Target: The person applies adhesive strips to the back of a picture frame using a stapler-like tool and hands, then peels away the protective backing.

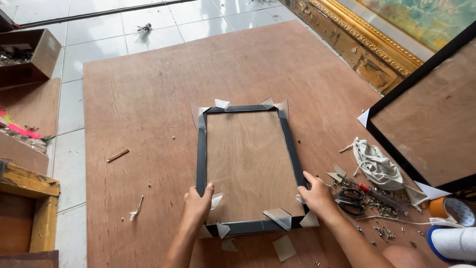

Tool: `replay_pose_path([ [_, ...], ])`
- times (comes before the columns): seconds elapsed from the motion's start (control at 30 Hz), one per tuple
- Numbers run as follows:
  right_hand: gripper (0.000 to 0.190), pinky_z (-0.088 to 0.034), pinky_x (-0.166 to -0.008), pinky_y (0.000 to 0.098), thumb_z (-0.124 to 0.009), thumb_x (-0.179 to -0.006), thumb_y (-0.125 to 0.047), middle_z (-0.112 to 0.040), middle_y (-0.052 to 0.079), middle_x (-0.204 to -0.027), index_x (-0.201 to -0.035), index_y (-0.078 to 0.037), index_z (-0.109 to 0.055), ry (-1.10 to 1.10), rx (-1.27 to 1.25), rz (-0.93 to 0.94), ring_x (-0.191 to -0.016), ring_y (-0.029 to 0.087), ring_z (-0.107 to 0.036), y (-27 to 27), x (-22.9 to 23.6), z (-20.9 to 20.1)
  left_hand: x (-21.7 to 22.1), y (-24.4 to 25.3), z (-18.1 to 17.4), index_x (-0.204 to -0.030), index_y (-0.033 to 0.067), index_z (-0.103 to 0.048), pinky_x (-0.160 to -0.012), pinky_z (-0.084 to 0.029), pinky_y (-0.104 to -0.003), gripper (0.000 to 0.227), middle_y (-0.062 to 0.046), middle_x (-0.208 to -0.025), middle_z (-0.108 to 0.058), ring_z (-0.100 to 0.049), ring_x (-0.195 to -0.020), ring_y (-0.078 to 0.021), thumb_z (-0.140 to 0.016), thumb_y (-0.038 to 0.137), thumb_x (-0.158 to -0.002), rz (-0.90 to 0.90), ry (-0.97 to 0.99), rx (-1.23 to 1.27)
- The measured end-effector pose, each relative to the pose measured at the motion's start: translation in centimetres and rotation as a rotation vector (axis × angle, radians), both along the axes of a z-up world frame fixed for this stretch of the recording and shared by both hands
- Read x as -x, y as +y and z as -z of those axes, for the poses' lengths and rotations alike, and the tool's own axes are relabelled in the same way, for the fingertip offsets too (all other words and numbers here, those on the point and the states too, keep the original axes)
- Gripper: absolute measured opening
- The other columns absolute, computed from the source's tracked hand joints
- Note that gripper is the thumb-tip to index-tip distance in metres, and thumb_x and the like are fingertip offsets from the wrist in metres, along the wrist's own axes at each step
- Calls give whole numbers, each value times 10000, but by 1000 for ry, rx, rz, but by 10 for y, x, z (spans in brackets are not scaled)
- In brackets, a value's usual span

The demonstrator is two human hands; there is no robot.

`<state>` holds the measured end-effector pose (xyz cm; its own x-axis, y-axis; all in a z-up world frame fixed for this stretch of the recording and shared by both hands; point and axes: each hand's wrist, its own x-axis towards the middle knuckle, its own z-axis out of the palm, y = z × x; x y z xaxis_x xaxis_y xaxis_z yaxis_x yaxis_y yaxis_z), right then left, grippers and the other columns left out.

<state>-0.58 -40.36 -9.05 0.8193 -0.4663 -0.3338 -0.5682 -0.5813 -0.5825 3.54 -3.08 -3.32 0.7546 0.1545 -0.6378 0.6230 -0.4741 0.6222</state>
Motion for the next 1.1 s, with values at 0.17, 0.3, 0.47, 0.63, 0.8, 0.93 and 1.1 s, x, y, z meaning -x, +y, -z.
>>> replay_pose_path([
  [0.17,735,-501,-1225,404,-710,-939,-451,-675,54,-1624,-1643,-268,-602,48,82,-55,-1487,277,-657,-6,10,-14,7,17,5,-1539,114,-604,-1072,-577,-459,783,-117,-1623,-446,-705,-1298,-300,-488,702,-1035,154,-49,-135],
  [0.3,662,-504,-1234,371,-658,-987,-376,-730,44,-1573,-1640,-279,-609,79,12,-60,-1468,213,-684,8,31,-52,16,29,16,-1443,182,-688,-1089,-541,-421,607,-94,-1484,-660,-667,-1319,-242,-547,633,-1062,240,-163,-183],
  [0.47,613,-534,-1221,351,-643,-939,-314,-757,26,-1549,-1548,-285,-708,148,42,-138,-1435,183,-717,22,56,-91,36,36,29,-1423,262,-781,-1175,-533,-418,488,63,-1556,-640,-697,-1358,-220,-552,192,-998,290,-311,-244],
  [0.63,477,-592,-1053,433,-768,-867,-387,-733,-23,-1419,-1342,-343,-778,176,341,-350,-1323,207,-683,3,65,-68,57,40,32,-1200,246,-811,-1013,-611,-519,269,-98,-1340,-642,-730,-1179,-388,-618,211,-1016,267,-368,-321],
  [0.8,470,-609,-1103,456,-825,-860,-541,-837,90,-1321,-1222,-243,-842,85,305,-277,-1354,348,-757,-3,70,-52,62,43,54,-1125,205,-803,-1023,-623,-540,391,-138,-1168,-834,-785,-1245,-425,-835,519,-894,109,-348,-317],
  [0.93,294,-658,-1019,448,-920,-811,-376,-886,95,-1125,-1070,-250,-859,-29,336,-305,-1242,351,-809,-20,66,-6,59,32,58,-1080,247,-866,-976,-649,-498,178,-125,-1090,-898,-813,-1190,-413,-817,348,-942,75,-464,-314],
  [1.1,153,-677,-767,386,-885,-852,-313,-899,14,-944,-997,-267,-905,-133,144,-199,-905,246,-848,1,63,-24,73,-3,6,-1061,197,-887,-903,-657,-473,146,-95,-1018,-882,-847,-1057,-341,-872,285,-946,49,-624,-152],
])
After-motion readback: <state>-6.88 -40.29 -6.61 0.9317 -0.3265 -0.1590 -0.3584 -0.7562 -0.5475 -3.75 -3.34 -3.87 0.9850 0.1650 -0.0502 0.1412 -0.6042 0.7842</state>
